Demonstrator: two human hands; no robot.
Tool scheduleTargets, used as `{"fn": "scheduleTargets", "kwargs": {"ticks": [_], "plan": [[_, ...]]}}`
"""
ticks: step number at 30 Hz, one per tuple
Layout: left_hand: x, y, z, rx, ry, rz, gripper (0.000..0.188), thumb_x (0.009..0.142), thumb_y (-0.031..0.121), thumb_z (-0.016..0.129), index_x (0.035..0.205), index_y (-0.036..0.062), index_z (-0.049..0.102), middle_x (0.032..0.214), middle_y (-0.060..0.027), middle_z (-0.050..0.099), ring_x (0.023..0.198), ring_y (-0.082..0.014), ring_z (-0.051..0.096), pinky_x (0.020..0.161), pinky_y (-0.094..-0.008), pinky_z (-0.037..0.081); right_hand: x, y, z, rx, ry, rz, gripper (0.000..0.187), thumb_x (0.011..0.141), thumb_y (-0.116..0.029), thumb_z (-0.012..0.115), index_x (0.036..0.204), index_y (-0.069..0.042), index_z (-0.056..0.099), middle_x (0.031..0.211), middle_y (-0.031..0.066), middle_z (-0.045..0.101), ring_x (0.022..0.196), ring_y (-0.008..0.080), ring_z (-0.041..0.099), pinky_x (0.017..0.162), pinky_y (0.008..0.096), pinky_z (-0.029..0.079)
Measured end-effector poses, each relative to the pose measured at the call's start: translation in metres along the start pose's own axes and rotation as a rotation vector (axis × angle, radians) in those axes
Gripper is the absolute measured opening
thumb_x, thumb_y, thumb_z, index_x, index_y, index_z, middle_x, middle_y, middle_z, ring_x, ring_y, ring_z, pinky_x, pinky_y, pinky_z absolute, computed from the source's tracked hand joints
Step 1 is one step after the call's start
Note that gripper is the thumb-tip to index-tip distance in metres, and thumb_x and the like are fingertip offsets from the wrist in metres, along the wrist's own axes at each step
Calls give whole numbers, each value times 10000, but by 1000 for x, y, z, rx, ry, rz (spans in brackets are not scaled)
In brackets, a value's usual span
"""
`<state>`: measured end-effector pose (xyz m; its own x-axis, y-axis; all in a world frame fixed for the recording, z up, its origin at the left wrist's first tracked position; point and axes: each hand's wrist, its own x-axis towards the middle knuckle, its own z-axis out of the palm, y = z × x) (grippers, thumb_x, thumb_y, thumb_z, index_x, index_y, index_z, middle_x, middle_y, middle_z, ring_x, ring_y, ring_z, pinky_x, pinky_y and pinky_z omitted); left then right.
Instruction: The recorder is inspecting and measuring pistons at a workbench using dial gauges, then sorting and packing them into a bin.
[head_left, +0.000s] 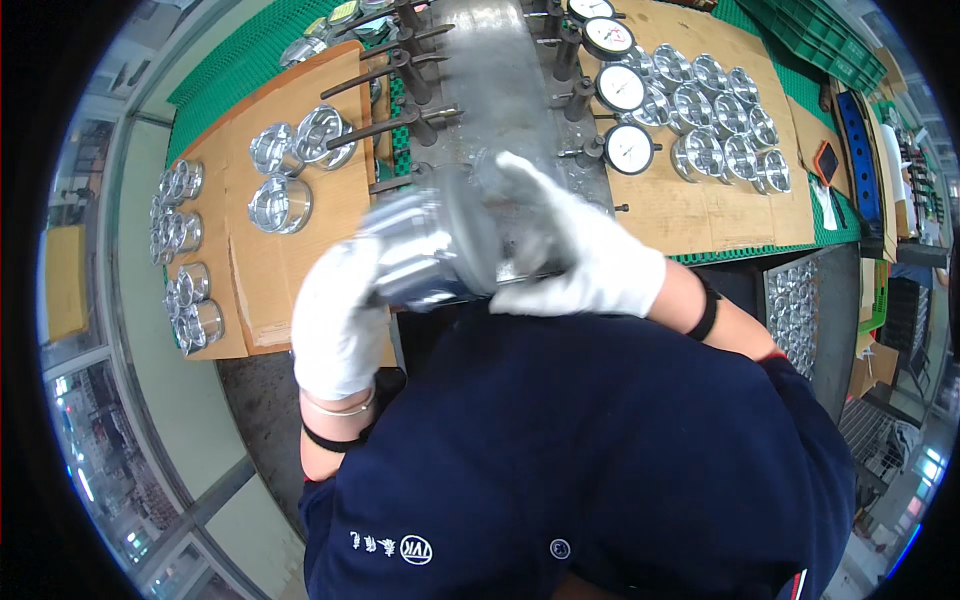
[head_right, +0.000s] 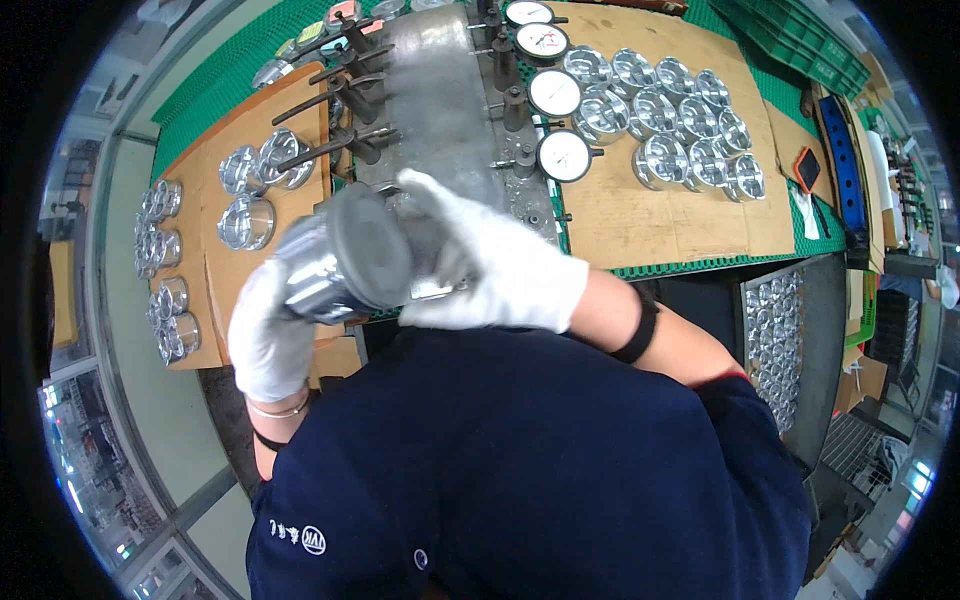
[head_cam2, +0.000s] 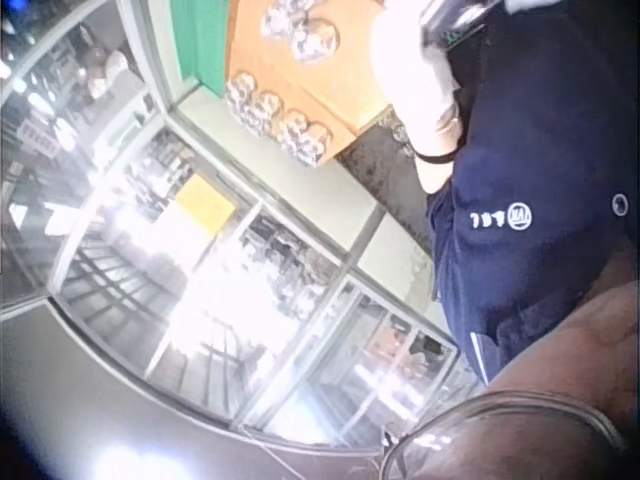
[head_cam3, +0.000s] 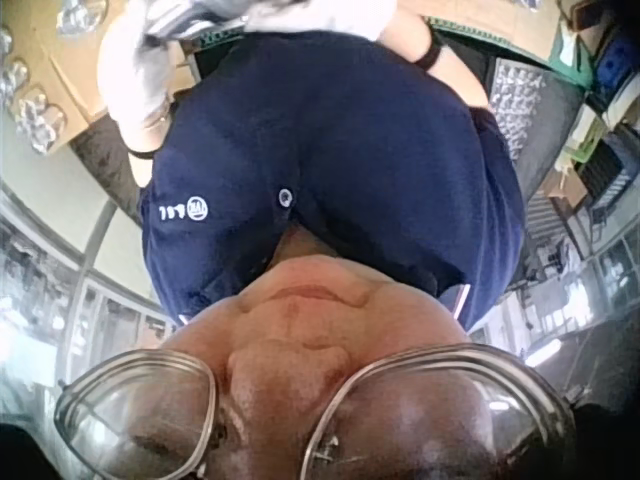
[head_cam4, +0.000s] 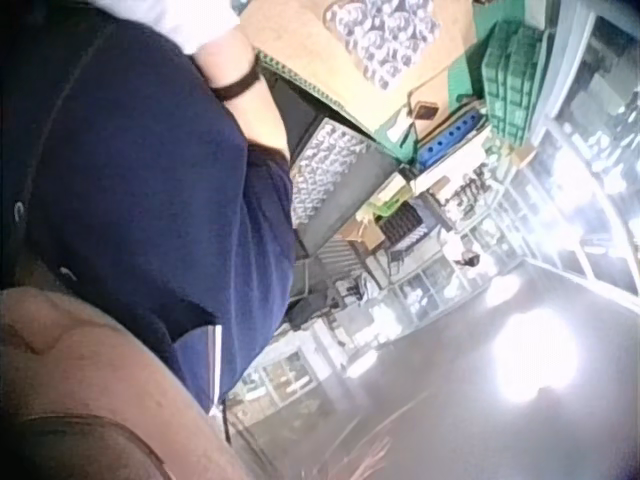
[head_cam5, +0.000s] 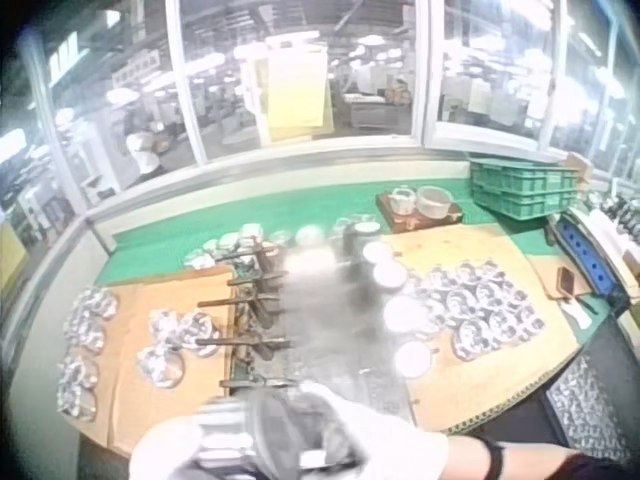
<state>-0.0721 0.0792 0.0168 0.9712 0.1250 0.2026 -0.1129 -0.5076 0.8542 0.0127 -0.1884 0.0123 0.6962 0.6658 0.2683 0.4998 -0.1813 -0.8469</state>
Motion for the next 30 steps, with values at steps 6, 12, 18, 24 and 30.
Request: {"fn": "scheduleTargets", "kwargs": {"ticks": [6, 12, 18, 24, 30], "plan": [[24, 13, 24, 269, -256, -80, 357, 867, 108, 672, 1202, -10, 635, 1013, -166, 686, 839, -307, 669, 796, -372, 533, 0, 31, 11, -375, 37, -121, 1072, 713, -415, 823, 1518, 16, 262, 1124, 194, 619, 1014, 356, 625, 847, 415, 549], [43, 20, 61, 597, -352, 357, 782, 750, 197, 793, 1427, 17, 445, 1353, -205, 528, 1218, -389, 516, 1045, -451, 424, 6, 37, 8, -539, -11, 49, 900, 800, -348, 749, 1498, 6, 304, 1191, 231, 597, 994, 407, 648, 826, 436, 558], [53, 9, 82, 640, -263, 430, 916, 672, 261, 857, 1451, 27, 433, 1358, -204, 521, 1210, -409, 520, 1039, -469, 434, -17, 18, -8, -104, -57, 490, 749, 854, -298, 706, 1454, 18, 388, 1150, 253, 656, 1031, 366, 666, 857, 391, 548], [71, 2, 96, 557, -269, 436, 927, 658, 193, 858, 1460, 33, 420, 1363, -211, 514, 1206, -413, 528, 1031, -469, 446, -36, 50, 12, 274, -20, 610, 864, 878, -293, 703, 1530, 49, 251, 1096, 207, 689, 982, 278, 689, 873, 329, 542], [85, -5, 103, 382, -271, 439, 917, 664, 114, 836, 1471, 48, 405, 1374, -223, 500, 1217, -421, 542, 1034, -447, 467, -31, 45, 10, 505, 27, 686, 879, 903, -210, 667, 1562, 46, 145, 1118, 181, 675, 964, 212, 674, 859, 296, 544]]}}
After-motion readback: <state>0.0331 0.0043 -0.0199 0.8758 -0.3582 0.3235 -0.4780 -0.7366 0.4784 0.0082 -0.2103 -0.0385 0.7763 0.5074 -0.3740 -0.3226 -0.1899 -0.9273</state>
